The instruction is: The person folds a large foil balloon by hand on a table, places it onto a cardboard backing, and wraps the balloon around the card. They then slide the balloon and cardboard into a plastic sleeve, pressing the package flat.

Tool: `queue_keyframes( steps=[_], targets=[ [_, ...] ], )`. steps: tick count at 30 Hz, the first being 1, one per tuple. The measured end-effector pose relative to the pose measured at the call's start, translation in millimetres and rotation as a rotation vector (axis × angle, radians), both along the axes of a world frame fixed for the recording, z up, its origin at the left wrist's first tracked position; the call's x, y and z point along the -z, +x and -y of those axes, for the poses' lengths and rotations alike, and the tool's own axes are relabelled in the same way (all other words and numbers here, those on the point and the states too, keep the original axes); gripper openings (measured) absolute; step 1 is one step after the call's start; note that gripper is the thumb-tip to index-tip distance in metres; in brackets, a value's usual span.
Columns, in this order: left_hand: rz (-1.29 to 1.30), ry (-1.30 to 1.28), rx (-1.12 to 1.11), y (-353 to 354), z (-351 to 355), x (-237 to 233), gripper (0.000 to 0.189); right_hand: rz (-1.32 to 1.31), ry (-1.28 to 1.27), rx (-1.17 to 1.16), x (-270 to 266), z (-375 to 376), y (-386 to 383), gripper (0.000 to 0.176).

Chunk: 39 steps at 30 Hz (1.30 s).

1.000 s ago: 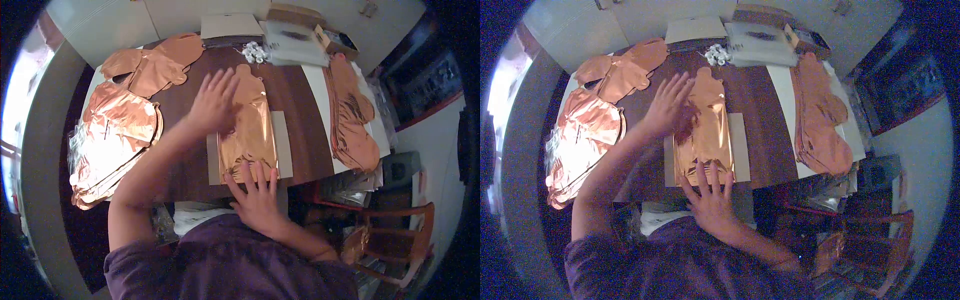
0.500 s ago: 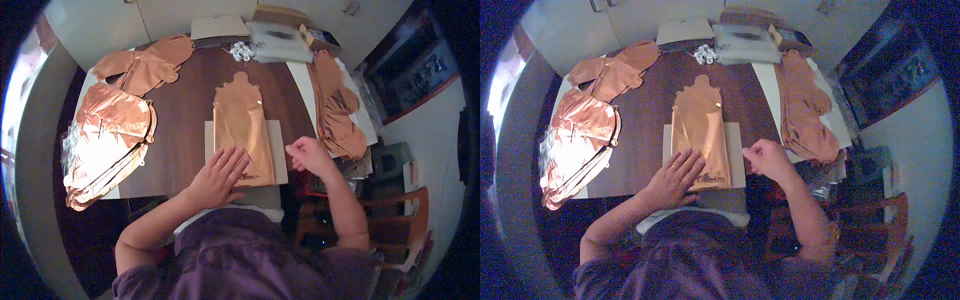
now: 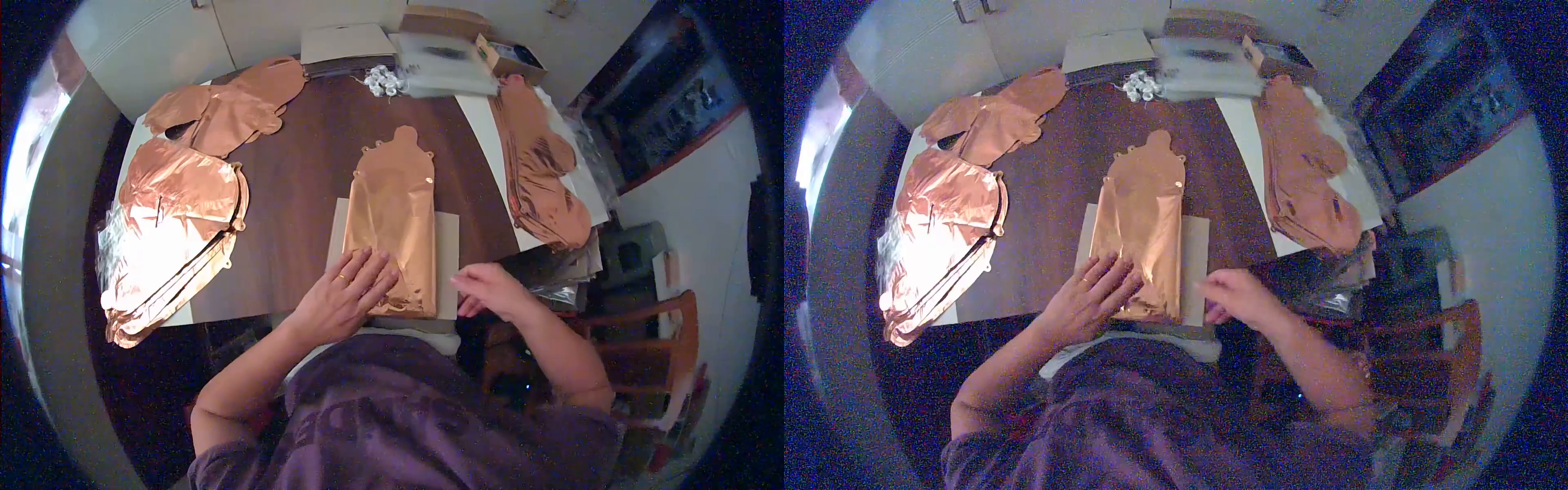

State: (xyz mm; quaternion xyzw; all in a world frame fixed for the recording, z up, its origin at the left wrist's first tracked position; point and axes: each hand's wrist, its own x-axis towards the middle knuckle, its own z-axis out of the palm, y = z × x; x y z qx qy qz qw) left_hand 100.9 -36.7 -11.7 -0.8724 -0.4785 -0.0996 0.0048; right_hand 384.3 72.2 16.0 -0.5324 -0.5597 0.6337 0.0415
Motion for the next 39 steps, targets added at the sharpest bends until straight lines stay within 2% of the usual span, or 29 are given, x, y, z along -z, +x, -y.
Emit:
queue_keyframes(
  steps=[2,3,6,9,13,17,20,23,26,27,30,33,36,39],
  targets=[
    [-0.008,0.012,-0.022,2.7,2.3,2.2,0.055,-0.187,0.022,0.089,10.2,5.6,-7.4,0.022],
    [0.006,0.023,-0.046,5.4,3.3,1.4,0.055,-0.166,0.069,0.102,11.6,2.2,-14.0,0.016],
    [0.017,0.064,-0.111,9.8,3.7,2.0,0.055,-0.115,0.194,0.025,1.7,-7.1,-27.7,0.016],
    [0.015,0.103,-0.125,5.6,0.3,12.8,0.053,-0.110,0.358,0.097,8.3,-38.9,-22.4,0.015],
    [0.150,0.117,-0.154,5.1,4.5,11.3,0.051,-0.063,0.492,0.430,-1.6,-111.9,20.9,0.011],
    [0.367,0.193,-0.347,7.6,2.9,11.4,0.051,0.146,0.476,0.315,-26.0,-117.2,56.5,0.014],
    [0.357,0.252,-0.405,13.6,-3.8,5.5,0.051,0.177,0.531,0.114,-12.1,-78.1,39.1,0.012],
    [0.196,0.242,-0.323,16.8,-14.3,-3.9,0.053,-0.012,0.323,-0.077,-4.4,-51.0,-2.1,0.015],
    [0.074,0.162,-0.265,12.5,-16.3,6.1,0.055,0.071,0.324,-0.116,-14.3,-41.1,-34.3,0.018],
    [0.079,0.139,-0.251,11.7,-17.1,4.2,0.056,0.151,0.421,-0.168,-17.6,-40.7,-37.6,0.019],
    [0.094,0.084,-0.217,8.9,-19.8,-2.2,0.060,0.700,1.249,-0.249,-27.4,-22.2,-38.0,0.019],
    [0.136,0.024,-0.170,4.9,-22.8,-6.4,0.066,0.322,1.335,-0.225,-41.0,0.1,-52.4,0.035],
    [0.219,-0.055,-0.108,1.9,-25.0,-12.8,0.071,0.116,1.441,-0.424,-21.2,17.1,-78.5,0.060],
    [0.281,-0.092,-0.069,-3.6,-27.6,-8.0,0.074,0.284,1.306,-0.521,4.1,31.5,-84.4,0.078]
  ],
)
